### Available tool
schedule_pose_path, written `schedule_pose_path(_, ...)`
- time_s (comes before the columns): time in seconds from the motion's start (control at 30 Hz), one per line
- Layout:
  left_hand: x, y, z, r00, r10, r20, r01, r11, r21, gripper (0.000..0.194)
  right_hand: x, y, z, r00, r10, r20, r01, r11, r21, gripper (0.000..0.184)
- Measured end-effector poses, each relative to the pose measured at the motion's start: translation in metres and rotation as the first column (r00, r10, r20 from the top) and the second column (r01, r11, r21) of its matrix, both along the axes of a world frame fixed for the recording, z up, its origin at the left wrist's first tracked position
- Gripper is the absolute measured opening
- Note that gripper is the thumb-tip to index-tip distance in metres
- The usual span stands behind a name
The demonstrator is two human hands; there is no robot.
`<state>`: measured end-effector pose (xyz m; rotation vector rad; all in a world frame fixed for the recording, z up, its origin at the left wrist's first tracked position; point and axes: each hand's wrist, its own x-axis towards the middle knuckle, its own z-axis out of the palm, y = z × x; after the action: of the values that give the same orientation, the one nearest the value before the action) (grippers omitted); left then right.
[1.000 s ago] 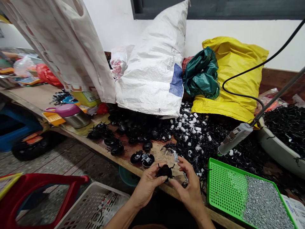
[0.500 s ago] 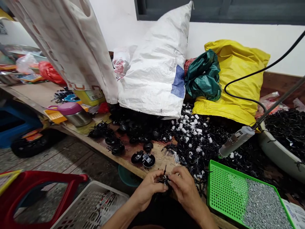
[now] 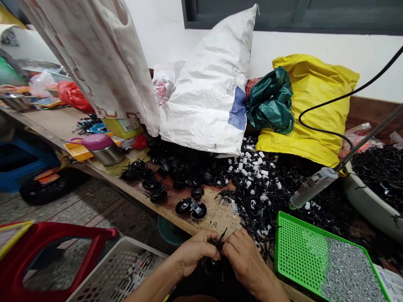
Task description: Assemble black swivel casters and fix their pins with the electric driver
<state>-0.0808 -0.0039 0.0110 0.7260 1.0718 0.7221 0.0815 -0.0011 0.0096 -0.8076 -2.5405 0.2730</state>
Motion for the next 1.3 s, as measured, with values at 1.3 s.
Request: schedule_pose_path(1.3,-0.066,0.022,0.016,0.412,0.905,0.102,-0.858,0.348,0.378,0.034,-0.143,0.116,0.004,0.788,-0.535,0.305,0.607,0.76,-0.234,0.038)
